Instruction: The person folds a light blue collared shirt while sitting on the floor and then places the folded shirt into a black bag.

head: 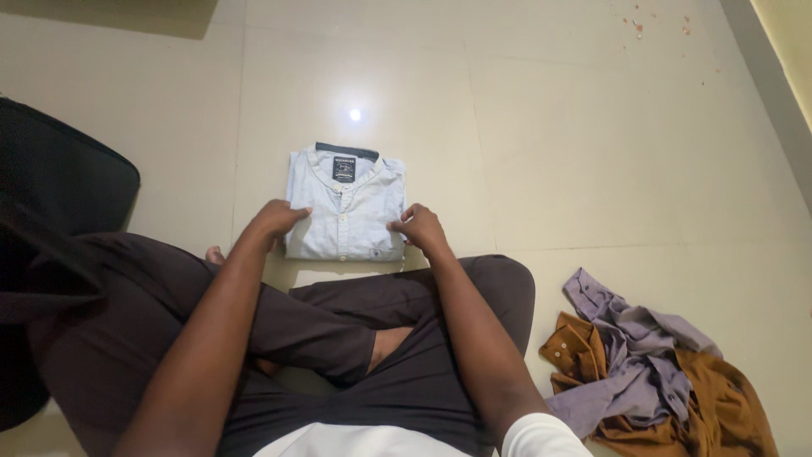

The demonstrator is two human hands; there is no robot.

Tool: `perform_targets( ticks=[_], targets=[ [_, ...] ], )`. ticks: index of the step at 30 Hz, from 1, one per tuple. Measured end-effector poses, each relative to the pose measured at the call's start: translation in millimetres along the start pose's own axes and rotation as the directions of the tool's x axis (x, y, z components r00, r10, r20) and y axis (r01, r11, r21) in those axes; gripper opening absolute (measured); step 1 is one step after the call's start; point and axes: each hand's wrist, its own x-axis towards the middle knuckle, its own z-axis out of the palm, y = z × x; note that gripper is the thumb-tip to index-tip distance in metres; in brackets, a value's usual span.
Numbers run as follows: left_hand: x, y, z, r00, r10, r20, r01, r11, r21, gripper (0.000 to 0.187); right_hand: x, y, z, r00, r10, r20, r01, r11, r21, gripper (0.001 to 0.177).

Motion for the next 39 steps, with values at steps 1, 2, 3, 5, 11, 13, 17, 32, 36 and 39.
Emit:
perform_targets(
  ticks=[1,2,3,5,11,13,17,32,36,39],
  targets=[
    [4.4,-1.6,2.9,1.0,0.007,-0.003,-0.006,1.0,0.024,0.077,-0.7,-2.3,1.2,1.0,-0.006,0.0,0.006,1.0,-0.027,0.039],
    [10.0,-4.7,6.0,1.0,0.012,-0.002,-0.012,0.999,0.051,0.08,-1.8,-2.6,3.3,1.0,-0.007,-0.001,0.007,0.999,-0.054,0.04],
    [16.3,-8.5,7.6,1.0,0.025,-0.001,-0.025,0.997,0.078,0.078,-0.8,-2.6,4.5,1.0,-0.007,-0.002,0.007,0.997,-0.08,0.04],
    [26.7,-16.7,10.1,0.999,0.048,0.004,-0.048,0.989,0.139,0.077,2.0,-0.1,5.4,0.997,-0.07,-0.021,0.065,0.98,-0.188,0.04],
    [35.2,-21.3,12.7,0.996,0.069,-0.053,-0.06,0.986,0.152,0.083,6.8,3.4,7.2,0.998,-0.054,-0.008,0.05,0.963,-0.264,0.044],
    [36.1,-18.9,11.8,0.996,0.067,-0.054,-0.057,0.986,0.16,0.083,7.4,3.6,6.2,0.998,-0.059,-0.005,0.056,0.961,-0.272,0.044],
    [46.2,-29.3,15.1,0.996,0.065,-0.061,-0.056,0.988,0.143,0.084,6.0,4.2,7.1,0.999,-0.039,0.011,0.041,0.966,-0.254,0.039],
    [22.2,-14.4,9.7,0.997,0.06,-0.039,-0.053,0.986,0.155,0.065,28.0,24.3,3.4,0.978,0.099,0.185,-0.15,0.947,0.285,0.017],
    [17.4,-12.5,7.6,1.0,0.019,-0.023,-0.014,0.98,0.197,0.064,20.3,17.0,-0.6,0.988,0.065,0.14,-0.087,0.983,0.162,0.018],
    [17.4,-11.4,7.2,0.996,0.07,-0.057,-0.058,0.98,0.193,0.062,8.3,9.0,-6.1,0.996,-0.085,0.02,0.087,0.992,-0.092,0.022]
  ],
)
